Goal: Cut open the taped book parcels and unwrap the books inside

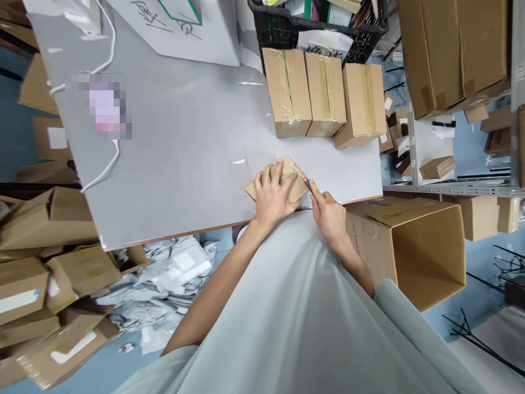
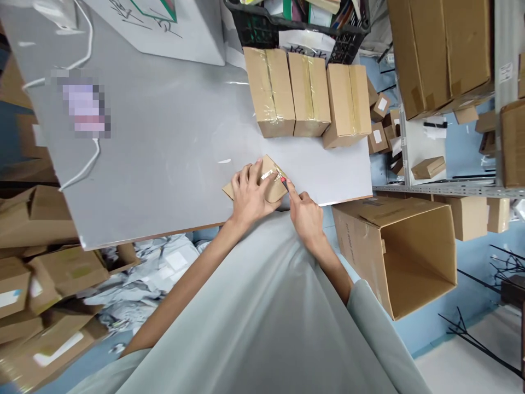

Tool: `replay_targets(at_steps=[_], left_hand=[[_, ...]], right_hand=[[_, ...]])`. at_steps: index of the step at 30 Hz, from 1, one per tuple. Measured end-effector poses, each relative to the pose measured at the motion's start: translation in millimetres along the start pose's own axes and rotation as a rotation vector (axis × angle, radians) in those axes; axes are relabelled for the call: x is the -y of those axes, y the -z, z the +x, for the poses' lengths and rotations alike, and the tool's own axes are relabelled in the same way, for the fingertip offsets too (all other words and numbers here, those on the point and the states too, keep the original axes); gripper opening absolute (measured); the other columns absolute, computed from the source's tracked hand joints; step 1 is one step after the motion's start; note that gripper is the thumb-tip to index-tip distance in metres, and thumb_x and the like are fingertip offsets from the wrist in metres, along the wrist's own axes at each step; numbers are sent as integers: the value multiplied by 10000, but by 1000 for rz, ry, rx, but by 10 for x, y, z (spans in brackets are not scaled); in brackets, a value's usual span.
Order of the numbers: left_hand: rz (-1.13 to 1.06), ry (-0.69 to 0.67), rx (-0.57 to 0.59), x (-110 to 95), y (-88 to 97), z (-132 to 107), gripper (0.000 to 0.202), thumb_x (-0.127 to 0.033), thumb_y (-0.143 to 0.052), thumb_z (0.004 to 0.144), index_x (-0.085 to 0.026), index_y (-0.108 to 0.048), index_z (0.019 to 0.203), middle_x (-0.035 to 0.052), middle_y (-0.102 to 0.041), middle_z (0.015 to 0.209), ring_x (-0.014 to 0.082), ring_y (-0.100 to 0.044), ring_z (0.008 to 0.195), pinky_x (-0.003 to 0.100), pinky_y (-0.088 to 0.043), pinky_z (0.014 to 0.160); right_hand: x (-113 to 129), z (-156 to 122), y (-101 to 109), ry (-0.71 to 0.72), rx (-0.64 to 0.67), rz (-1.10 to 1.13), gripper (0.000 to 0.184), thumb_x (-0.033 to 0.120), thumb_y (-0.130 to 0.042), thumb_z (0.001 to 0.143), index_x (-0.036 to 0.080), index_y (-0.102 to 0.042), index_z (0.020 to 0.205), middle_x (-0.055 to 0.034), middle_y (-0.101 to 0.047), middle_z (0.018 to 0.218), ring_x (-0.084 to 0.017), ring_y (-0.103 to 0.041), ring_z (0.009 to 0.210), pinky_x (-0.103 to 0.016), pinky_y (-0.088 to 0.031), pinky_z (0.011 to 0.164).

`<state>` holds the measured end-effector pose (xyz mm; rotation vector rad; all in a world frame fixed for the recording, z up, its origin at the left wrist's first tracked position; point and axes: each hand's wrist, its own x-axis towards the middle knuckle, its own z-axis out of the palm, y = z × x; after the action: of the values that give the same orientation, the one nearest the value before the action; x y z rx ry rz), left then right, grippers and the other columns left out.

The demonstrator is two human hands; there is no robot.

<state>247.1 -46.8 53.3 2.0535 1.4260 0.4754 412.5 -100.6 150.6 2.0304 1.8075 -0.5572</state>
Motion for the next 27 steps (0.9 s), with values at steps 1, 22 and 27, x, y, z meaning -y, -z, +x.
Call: replay_targets(at_steps=[1,22,27], left_hand=[[-8,5,-3,6,-5,8,773,-456,-850,807,-346,-649,1545,82,-285,1868,518,-300,1662,725,-206,1305],[-105,17,-53,-5,-76,-32,749,-522,-841,818,-359,-662,1527,82,-350,1843,516,-298,1662,735,-180,1314],[-120,-4,-44,-9,-100,-63,711,-444,-847,793,-370,-686,1481,60,-341,1847,516,-299,1664,755,-186,1302]], right_hand=[[14,33,-1,4,3,-14,639,335,-269,1224,362,-32,1816,-111,-723,1271,-206,-766,982,-258,-534,841],[312,66,161,-72,81,-150,748,180,-356,1161,366,-70,1827,-144,-703,1267,-211,-785,1028,-276,-625,861],[129,-79,163,-117,150,-179,727,154,-332,1151,308,-117,1828,-149,-766,1169,-211,-806,981,-252,-612,819]])
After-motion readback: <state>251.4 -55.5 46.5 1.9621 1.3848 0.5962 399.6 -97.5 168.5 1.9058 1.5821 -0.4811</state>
